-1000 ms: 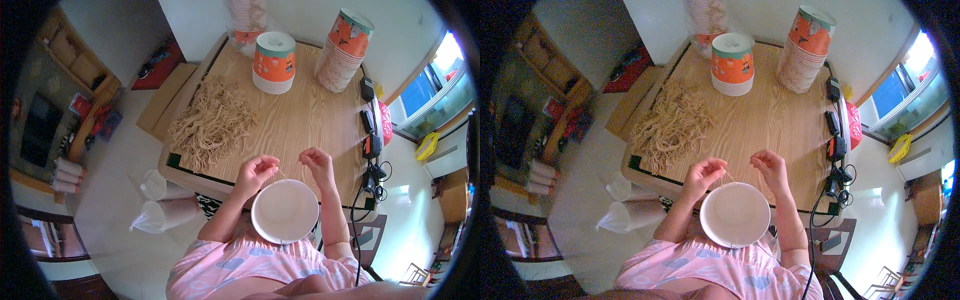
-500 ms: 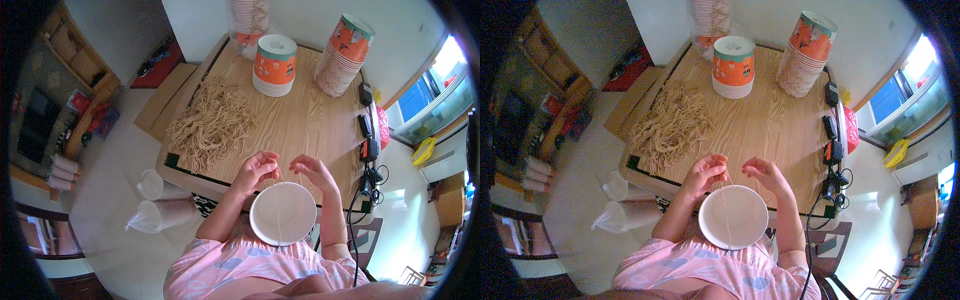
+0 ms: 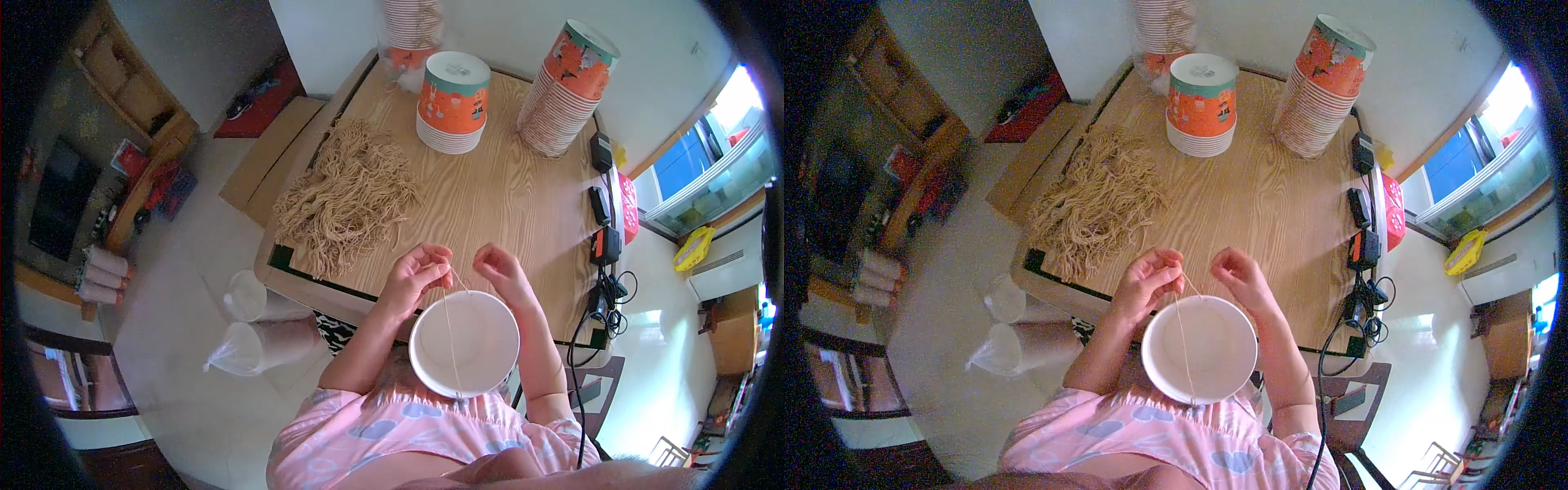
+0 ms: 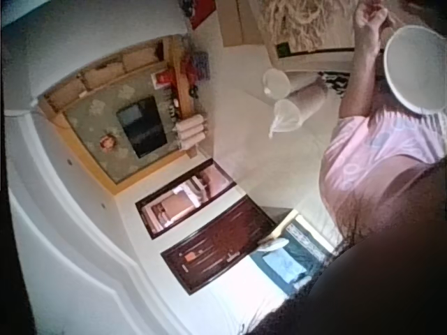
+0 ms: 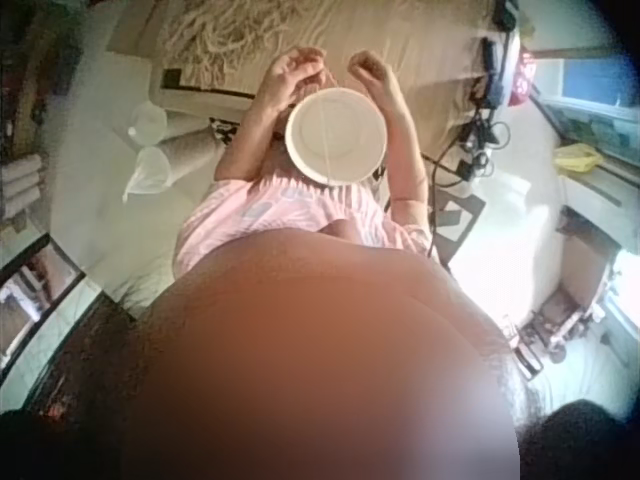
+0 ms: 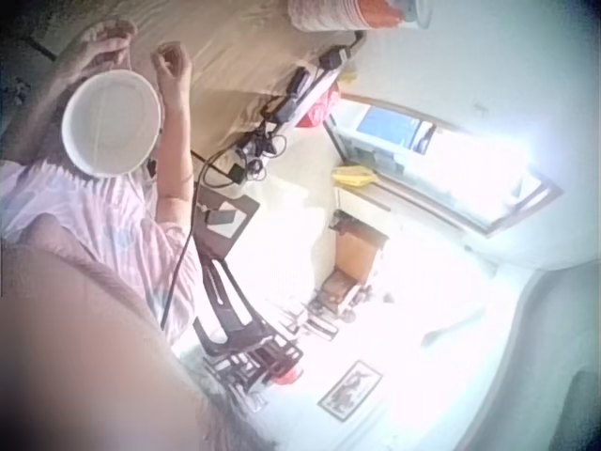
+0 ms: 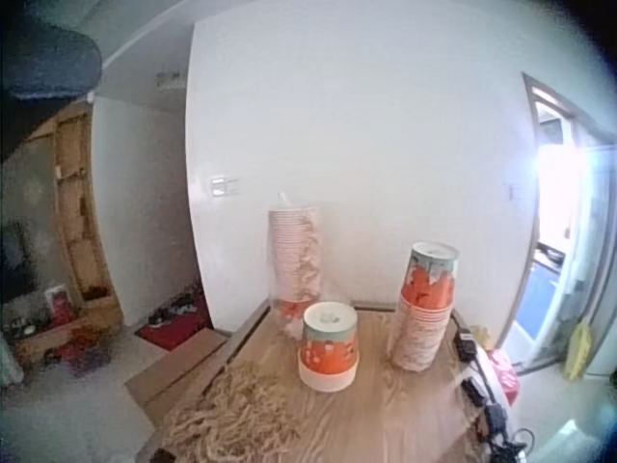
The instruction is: Attaching string handles to paper buckets for packaging.
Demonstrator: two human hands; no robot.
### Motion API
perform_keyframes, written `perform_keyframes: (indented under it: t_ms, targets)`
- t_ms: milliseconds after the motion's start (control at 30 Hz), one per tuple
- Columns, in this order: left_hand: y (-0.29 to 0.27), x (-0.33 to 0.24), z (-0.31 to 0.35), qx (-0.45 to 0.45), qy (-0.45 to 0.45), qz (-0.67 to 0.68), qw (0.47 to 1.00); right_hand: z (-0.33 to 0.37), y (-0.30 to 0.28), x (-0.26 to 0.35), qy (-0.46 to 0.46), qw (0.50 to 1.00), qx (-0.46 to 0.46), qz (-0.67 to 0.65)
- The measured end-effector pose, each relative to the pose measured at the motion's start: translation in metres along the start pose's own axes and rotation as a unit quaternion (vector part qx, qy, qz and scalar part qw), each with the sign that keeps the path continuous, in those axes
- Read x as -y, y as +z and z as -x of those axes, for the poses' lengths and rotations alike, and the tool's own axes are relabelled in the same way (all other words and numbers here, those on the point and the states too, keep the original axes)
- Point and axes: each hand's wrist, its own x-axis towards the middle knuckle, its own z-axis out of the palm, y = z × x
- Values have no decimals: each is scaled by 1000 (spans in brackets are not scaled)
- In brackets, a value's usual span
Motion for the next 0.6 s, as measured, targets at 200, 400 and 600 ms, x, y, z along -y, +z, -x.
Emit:
perform_keyframes:
  t_ms: [200, 400, 600]
  targets:
    - [-3, 3, 2, 5, 6, 8, 1000, 22, -11, 16, -23, 994, 57, -93]
    - [7, 4, 0, 13, -2, 2, 1000, 7, -13, 11, -27, 964, 257, -58]
    - [-5, 5, -4, 49, -65, 38, 996, 6, -9, 11, 65, 961, 240, -119]
